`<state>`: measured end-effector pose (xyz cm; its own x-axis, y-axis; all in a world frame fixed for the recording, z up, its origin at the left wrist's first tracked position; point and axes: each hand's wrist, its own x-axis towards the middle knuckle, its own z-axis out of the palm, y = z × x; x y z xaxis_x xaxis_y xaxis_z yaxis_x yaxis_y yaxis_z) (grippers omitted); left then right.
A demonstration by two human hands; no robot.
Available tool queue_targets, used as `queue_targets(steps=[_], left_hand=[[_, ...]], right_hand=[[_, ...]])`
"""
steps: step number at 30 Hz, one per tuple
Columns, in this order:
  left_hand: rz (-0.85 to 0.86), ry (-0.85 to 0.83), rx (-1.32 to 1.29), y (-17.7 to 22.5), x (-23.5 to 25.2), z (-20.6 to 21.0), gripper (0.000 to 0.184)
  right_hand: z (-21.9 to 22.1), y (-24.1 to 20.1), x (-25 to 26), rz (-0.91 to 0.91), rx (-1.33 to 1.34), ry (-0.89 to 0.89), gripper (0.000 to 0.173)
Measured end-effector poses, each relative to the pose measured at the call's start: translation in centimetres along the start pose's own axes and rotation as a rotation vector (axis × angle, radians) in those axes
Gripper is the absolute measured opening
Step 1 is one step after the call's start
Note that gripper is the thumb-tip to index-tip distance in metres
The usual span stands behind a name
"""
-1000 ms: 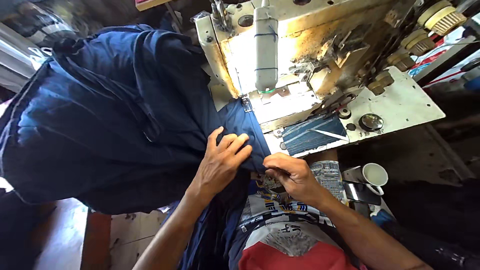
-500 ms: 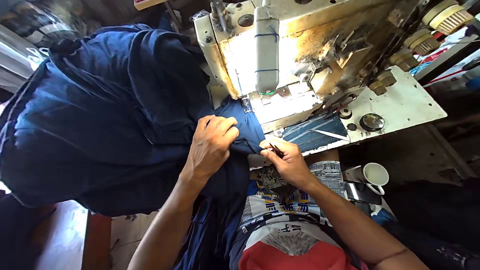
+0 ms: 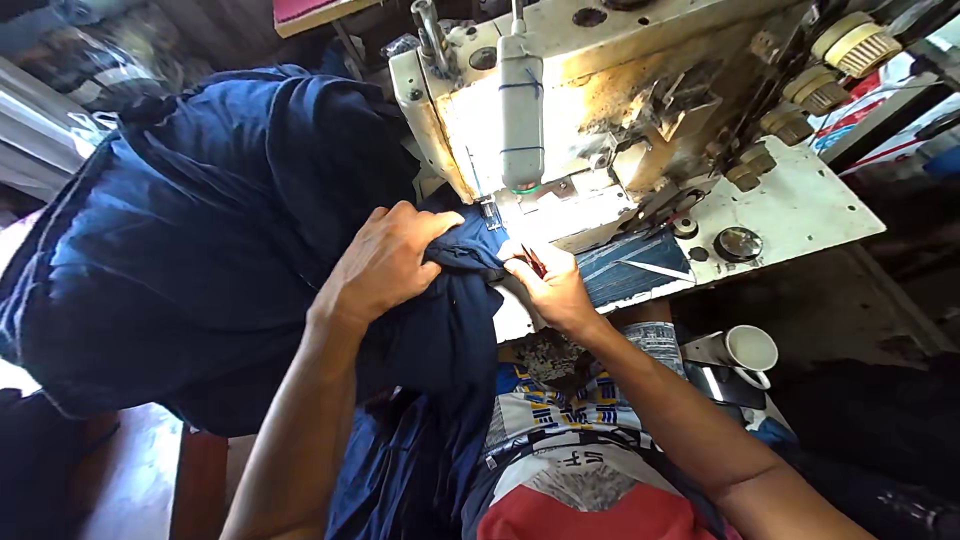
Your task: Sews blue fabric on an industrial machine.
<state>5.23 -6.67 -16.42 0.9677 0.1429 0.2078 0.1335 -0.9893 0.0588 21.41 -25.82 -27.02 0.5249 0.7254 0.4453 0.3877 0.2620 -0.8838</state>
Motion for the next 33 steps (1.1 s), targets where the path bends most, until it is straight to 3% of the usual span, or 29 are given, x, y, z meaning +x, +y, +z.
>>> queue_targets(steps=[4, 6, 8, 12, 17, 21, 25, 26, 28, 33], left_hand=[[-0.115, -0.198, 0.072, -2.9, -1.2, -2.1, 0.074], [-0.112, -0.207, 0.075, -4.0, -1.7, -3.2, 0.069], [0.003, -0.107, -0.007, -4.1, -2.2, -4.2, 0.051], [0.176, 0.073, -0.258, 0.0, -3.1, -5.9, 0.029], [0.316, 0.090, -0.451, 5.5, -3.8, -3.5, 0.026], [0.308, 0.114, -0.579, 7.5, -3.7, -0.4, 0.025], [0.270, 0.095, -0.125, 6.8, -3.2, 1.9, 0.034], [0.258, 0.055, -0.034, 6.4, -3.1, 2.6, 0.027], [0.223, 0.043, 0.035, 5.6, -3.1, 3.8, 0.012], [0.166, 0.106, 0.033, 5.5, -3.2, 3.6, 0.006]], right_hand=[[-0.1, 0.2, 0.2, -0.019, 0.007, -0.015, 0.013], [-0.2, 0.2, 0.6, -0.039, 0.008, -0.025, 0.013], [-0.3, 0.3, 0.9, -0.060, -0.015, -0.045, 0.013], [-1.2, -0.1, 1.6, -0.099, -0.084, -0.146, 0.013], [-2.7, -3.5, 0.7, -0.278, 0.102, -0.474, 0.012], [-3.0, -4.0, -2.4, -0.337, 0.129, -0.469, 0.016], [-3.4, -2.9, -5.3, -0.242, 0.034, -0.340, 0.016], [-3.4, -2.7, -5.8, -0.211, 0.014, -0.309, 0.016], [-3.6, -2.3, -6.5, -0.164, -0.005, -0.271, 0.017], [-3.5, -2.0, -6.5, -0.063, 0.042, -0.232, 0.017]])
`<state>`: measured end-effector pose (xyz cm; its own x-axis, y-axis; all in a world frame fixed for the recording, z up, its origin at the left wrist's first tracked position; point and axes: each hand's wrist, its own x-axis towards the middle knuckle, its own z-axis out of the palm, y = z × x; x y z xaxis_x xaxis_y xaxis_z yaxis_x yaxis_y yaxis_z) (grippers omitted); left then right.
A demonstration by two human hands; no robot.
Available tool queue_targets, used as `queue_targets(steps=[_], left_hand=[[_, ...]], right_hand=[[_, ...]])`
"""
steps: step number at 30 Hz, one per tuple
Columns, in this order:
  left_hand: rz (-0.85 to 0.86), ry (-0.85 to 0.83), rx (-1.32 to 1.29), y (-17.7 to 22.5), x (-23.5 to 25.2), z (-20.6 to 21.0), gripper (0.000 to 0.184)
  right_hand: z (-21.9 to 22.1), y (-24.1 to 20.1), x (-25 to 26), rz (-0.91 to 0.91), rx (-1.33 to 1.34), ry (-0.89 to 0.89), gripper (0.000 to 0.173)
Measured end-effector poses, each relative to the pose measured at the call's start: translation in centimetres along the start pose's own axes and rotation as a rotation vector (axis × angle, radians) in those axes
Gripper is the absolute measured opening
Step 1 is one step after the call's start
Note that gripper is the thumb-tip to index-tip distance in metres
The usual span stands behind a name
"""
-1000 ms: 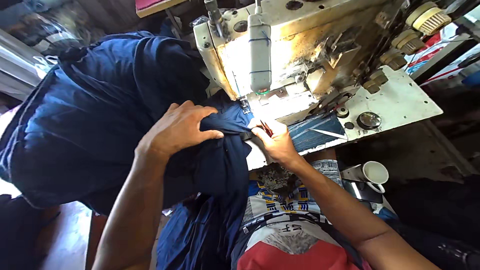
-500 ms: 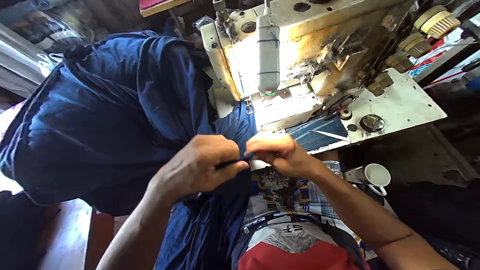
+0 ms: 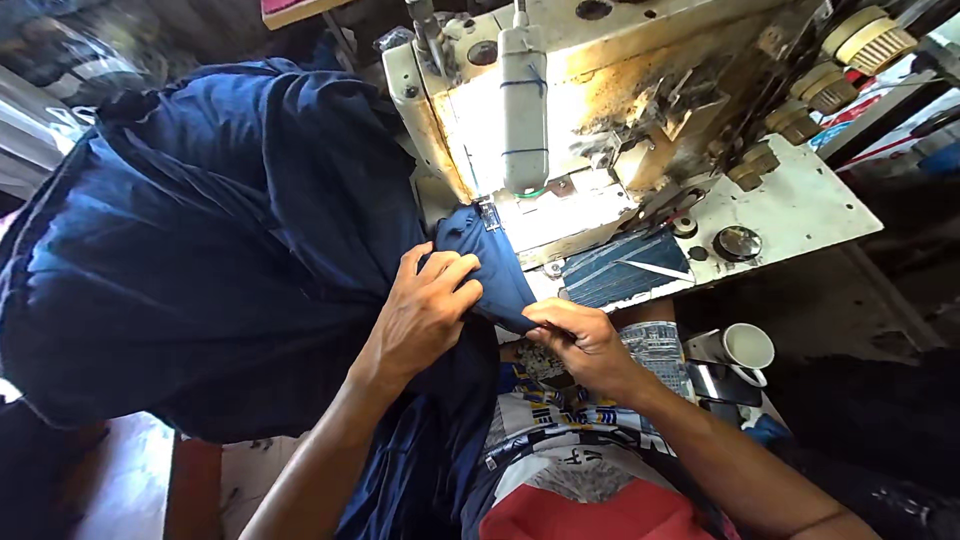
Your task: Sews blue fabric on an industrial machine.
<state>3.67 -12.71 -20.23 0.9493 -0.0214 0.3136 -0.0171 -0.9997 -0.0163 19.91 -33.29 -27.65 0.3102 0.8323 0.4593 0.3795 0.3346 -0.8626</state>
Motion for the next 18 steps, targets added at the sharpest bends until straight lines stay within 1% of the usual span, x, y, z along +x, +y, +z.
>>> queue_targets(steps=[5, 9, 12, 13, 15, 16, 17, 18], left_hand=[[-0.028, 0.011, 0.018, -1.2, 0.8, -0.3, 0.012], [0.007, 0.005, 0.000, -2.7, 1.6, -0.8, 0.016], [0.003, -0.068, -0.011, -4.2, 2.1, -2.2, 0.031], [-0.037, -0.097, 0.002, -4.8, 2.1, -2.9, 0.039], [-0.151, -0.189, 0.044, -6.5, 1.9, -4.4, 0.062], [-0.191, -0.222, 0.055, -7.5, 1.6, -5.0, 0.069], [-0.206, -0.236, 0.044, -8.3, 1.3, -5.4, 0.070], [-0.198, -0.230, 0.006, -8.8, 1.1, -5.8, 0.063]], right_hand=[[0.4, 0.8, 1.4, 0.080, -0.015, 0.053, 0.018], [0.7, 1.6, 3.1, 0.140, -0.011, 0.094, 0.015], [0.8, 2.0, 4.7, 0.154, 0.026, 0.098, 0.012], [0.7, 2.1, 5.3, 0.151, 0.047, 0.100, 0.012], [0.8, 2.3, 6.2, 0.126, 0.079, 0.112, 0.015], [0.8, 2.4, 6.5, 0.107, 0.091, 0.115, 0.016], [0.8, 2.5, 6.9, 0.083, 0.099, 0.117, 0.017], [0.8, 2.6, 7.2, 0.066, 0.101, 0.114, 0.017]])
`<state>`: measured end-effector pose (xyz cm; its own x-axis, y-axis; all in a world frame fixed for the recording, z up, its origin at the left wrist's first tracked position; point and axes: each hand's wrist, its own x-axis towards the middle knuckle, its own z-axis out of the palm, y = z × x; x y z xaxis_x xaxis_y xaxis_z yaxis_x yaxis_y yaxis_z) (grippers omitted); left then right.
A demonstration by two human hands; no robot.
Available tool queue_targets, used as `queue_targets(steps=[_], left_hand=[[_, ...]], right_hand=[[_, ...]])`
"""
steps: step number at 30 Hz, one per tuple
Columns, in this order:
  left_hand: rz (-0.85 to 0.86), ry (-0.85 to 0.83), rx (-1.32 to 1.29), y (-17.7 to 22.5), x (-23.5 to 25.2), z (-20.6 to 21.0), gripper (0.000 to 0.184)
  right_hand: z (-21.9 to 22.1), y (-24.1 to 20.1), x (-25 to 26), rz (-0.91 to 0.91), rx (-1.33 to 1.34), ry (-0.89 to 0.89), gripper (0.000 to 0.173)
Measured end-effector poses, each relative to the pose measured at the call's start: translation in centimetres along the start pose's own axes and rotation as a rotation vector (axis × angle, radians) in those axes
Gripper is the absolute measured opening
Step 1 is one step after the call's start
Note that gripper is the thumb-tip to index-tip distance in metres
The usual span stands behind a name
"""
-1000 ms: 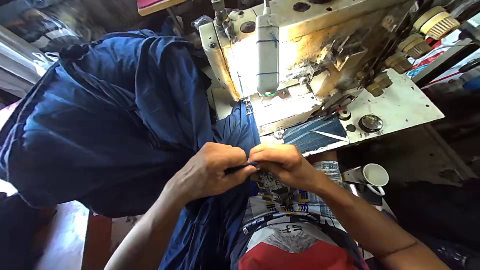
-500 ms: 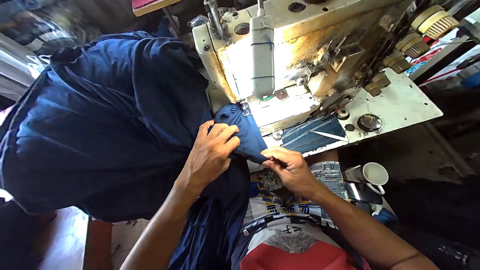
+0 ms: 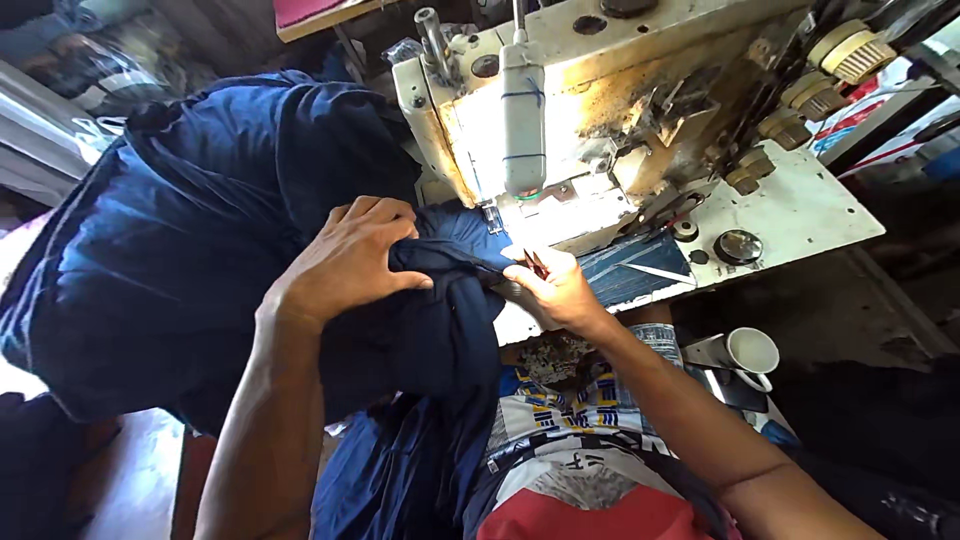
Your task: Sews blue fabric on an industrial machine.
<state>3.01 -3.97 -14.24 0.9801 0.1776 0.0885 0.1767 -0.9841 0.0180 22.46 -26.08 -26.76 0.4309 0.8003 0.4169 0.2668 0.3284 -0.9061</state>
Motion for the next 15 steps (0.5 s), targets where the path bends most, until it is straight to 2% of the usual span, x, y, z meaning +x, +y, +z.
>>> queue_targets(steps=[2, 4, 6, 10, 13, 15], left_hand=[[0.088, 0.045, -0.092, 0.3, -0.3, -0.4, 0.045], [0.207, 0.125, -0.158, 2.2, -0.6, -0.4, 0.029], [0.283, 0.168, -0.201, 4.2, -0.7, 0.0, 0.023], [0.352, 0.236, -0.369, 6.2, -0.7, 2.6, 0.022], [0.237, 0.290, -0.315, 6.4, -0.7, 4.0, 0.017], [0.118, 0.219, -0.184, 6.2, -0.7, 4.3, 0.041]], right_hand=[[-0.1, -0.1, 0.2, -0.012, -0.005, -0.006, 0.016], [-0.3, -0.4, 0.0, -0.014, -0.030, -0.032, 0.013], [-0.6, -1.0, -0.5, -0.015, -0.085, -0.096, 0.011], [-0.6, -1.3, -2.3, -0.149, -0.174, -0.156, 0.011], [-0.4, -1.0, -3.2, -0.184, -0.214, -0.105, 0.011], [-0.4, -1.0, -3.5, -0.186, -0.200, -0.058, 0.011]])
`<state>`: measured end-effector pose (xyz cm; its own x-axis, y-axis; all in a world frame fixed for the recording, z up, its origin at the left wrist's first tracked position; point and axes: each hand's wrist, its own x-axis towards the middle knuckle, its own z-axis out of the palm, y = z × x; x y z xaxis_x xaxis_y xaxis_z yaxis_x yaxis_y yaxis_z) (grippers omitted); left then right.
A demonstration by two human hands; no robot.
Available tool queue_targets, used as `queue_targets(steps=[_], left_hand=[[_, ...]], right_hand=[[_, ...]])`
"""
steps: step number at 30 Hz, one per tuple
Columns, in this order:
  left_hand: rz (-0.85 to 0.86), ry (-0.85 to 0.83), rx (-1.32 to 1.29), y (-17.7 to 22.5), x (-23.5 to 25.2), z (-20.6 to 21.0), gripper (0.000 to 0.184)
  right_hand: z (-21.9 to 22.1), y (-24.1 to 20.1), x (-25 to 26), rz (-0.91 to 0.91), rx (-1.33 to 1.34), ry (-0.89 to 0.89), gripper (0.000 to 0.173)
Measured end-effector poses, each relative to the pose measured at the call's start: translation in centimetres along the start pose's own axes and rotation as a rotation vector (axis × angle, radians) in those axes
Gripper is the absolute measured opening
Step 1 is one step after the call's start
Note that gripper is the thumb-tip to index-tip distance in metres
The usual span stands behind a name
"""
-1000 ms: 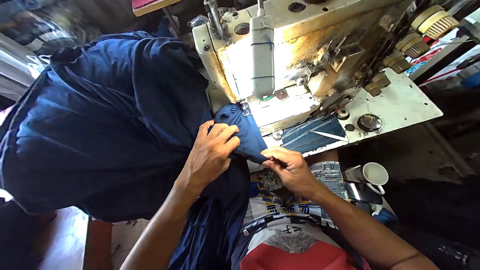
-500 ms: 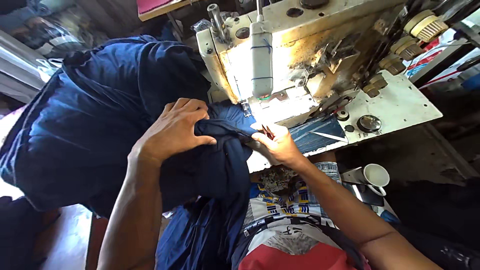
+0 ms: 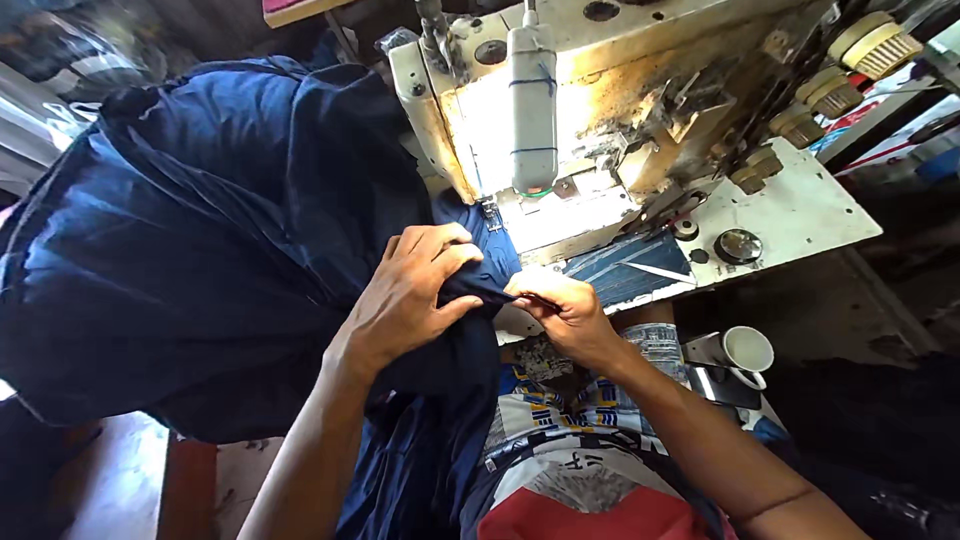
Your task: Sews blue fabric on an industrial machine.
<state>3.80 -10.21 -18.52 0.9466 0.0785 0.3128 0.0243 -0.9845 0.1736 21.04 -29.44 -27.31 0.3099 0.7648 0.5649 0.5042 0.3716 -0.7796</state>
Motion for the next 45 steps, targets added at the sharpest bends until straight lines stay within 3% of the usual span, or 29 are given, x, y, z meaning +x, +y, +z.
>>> queue_targets(steps=[5, 10, 15, 20, 28, 34, 40, 42, 45], left_hand=[[-0.111, 0.001, 0.120, 0.2, -0.5, 1.0, 0.026], [-0.138, 0.026, 0.154, 0.7, 0.0, 1.0, 0.022], [-0.187, 0.065, 0.145, 0.4, 0.5, 1.4, 0.025], [-0.219, 0.170, 0.082, 0.5, 0.2, 2.4, 0.038], [-0.233, 0.263, 0.064, 1.3, -0.6, 4.3, 0.031], [-0.251, 0.321, -0.072, 1.5, -0.7, 3.9, 0.030], [-0.360, 0.597, -0.081, 2.0, 1.3, 2.0, 0.018], [-0.481, 0.502, -0.076, 2.2, 2.3, 1.1, 0.026], [-0.656, 0.260, -0.114, 1.1, 4.6, 0.4, 0.054]], right_hand=[[0.4, 0.1, -0.5, 0.052, 0.036, 0.050, 0.009], [0.4, 0.0, 0.2, 0.111, 0.025, 0.060, 0.009], [0.5, 0.6, 1.7, 0.160, 0.056, 0.066, 0.010], [1.1, 1.1, 2.9, 0.178, 0.105, 0.088, 0.013], [0.6, 0.8, 3.2, 0.133, 0.030, 0.070, 0.018], [-6.0, -3.1, 1.5, 0.045, -0.051, 0.123, 0.019], [-15.6, -6.0, 0.8, 0.009, -0.185, 0.279, 0.030], [-18.7, -6.0, 0.9, 0.010, -0.199, 0.350, 0.030], [-22.9, -5.4, 1.9, 0.027, -0.220, 0.514, 0.033]])
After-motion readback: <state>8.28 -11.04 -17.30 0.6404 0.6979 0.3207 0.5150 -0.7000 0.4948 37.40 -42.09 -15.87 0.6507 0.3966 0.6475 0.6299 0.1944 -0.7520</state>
